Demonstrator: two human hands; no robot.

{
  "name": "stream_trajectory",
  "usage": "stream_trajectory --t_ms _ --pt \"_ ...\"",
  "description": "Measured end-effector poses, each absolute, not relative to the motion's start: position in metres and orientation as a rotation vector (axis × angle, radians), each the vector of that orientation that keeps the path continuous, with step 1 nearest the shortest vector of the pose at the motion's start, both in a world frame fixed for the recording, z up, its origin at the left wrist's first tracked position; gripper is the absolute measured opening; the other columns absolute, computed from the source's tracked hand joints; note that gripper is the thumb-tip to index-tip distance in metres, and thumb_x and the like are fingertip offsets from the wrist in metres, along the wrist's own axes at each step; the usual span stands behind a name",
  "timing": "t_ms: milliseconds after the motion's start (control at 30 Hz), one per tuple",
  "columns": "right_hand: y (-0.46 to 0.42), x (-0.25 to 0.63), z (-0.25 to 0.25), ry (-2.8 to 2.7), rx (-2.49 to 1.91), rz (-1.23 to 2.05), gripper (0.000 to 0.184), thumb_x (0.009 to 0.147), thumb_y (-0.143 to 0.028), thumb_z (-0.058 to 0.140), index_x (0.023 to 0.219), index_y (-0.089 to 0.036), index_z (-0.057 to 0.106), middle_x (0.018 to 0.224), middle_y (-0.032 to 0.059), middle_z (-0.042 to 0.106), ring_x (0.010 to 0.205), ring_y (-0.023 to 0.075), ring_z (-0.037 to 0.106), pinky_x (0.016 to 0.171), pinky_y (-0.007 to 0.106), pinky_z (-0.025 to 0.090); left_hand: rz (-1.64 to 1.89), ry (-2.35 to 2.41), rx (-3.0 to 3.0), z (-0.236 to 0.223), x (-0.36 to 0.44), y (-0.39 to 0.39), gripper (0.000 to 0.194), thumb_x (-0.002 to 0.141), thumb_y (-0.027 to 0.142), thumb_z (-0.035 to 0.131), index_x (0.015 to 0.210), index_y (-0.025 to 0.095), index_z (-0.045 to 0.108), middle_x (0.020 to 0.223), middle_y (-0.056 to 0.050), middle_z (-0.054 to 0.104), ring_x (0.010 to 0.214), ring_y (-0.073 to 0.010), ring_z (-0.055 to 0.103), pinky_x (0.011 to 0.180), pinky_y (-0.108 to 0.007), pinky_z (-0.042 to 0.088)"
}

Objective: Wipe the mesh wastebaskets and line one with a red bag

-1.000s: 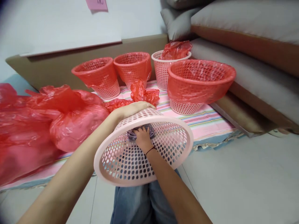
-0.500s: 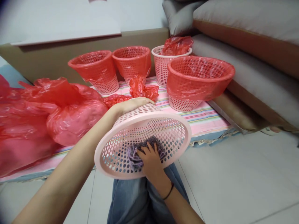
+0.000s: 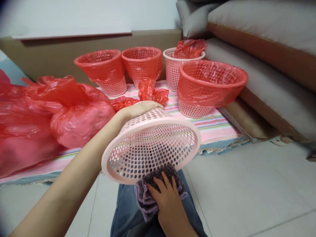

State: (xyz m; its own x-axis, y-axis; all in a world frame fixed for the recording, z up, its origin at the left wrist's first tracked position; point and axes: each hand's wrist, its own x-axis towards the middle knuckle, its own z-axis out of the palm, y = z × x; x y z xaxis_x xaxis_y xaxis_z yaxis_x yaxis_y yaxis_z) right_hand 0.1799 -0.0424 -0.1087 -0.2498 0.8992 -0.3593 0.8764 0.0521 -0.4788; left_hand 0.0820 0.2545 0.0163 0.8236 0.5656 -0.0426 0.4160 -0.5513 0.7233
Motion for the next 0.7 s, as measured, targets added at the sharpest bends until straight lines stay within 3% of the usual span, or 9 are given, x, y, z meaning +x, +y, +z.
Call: stream_trajectory --t_ms 200,333,467,600,700 --pt "-0.049 0.183 -0.104 -2.405 -1.892 1.198 0.074 0.072 -0.004 0.043 0.141 -0.026 0.056 0.153 0.0074 0.045 0.149 0.0372 0.019 0.119 0.067 0.007 0.246 0.784 2.215 0.021 0.08 0.247 0.047 0.092 0.04 0.036 0.12 0.02 0.068 0.132 -0.001 0.066 0.118 -0.0218 0.059 0.11 -0.032 0.038" --pt "-0.045 0.193 -0.096 -2.376 -1.832 1.21 0.076 0.068 -0.005 0.044 0.139 -0.03 0.058 0.151 0.0047 0.049 0.147 0.0355 0.029 0.118 0.064 0.019 0.226 0.802 2.224 0.021 0.078 0.248 0.046 0.094 0.043 0.035 0.119 0.023 0.068 0.13 0.0 0.067 0.115 -0.0227 0.061 0.108 -0.033 0.04" --pt "-0.011 0.209 -0.071 -2.267 -1.582 0.835 0.077 0.069 -0.002 0.041 0.139 -0.03 0.057 0.148 0.0013 0.052 0.141 0.0251 0.041 0.119 0.05 0.029 0.249 0.731 2.279 0.016 0.075 0.255 0.046 0.094 0.04 0.033 0.122 0.025 0.066 0.134 0.002 0.065 0.121 -0.0206 0.058 0.11 -0.031 0.037" --pt "0.064 0.204 -0.058 -2.295 -1.567 0.339 0.06 0.081 -0.004 0.045 0.135 -0.026 0.061 0.149 0.0045 0.049 0.145 0.0316 0.029 0.12 0.055 0.02 0.28 0.687 2.312 0.013 0.074 0.26 0.046 0.094 0.04 0.032 0.12 0.023 0.066 0.133 0.0 0.065 0.121 -0.0192 0.058 0.11 -0.028 0.036" --pt "0.122 0.19 -0.069 -2.333 -1.595 0.167 0.049 0.09 -0.009 0.048 0.134 -0.023 0.061 0.152 0.0075 0.046 0.145 0.0315 0.027 0.12 0.056 0.012 0.268 0.667 2.351 0.011 0.078 0.262 0.043 0.092 0.038 0.035 0.115 0.02 0.068 0.129 -0.003 0.068 0.12 -0.0198 0.059 0.109 -0.028 0.037"
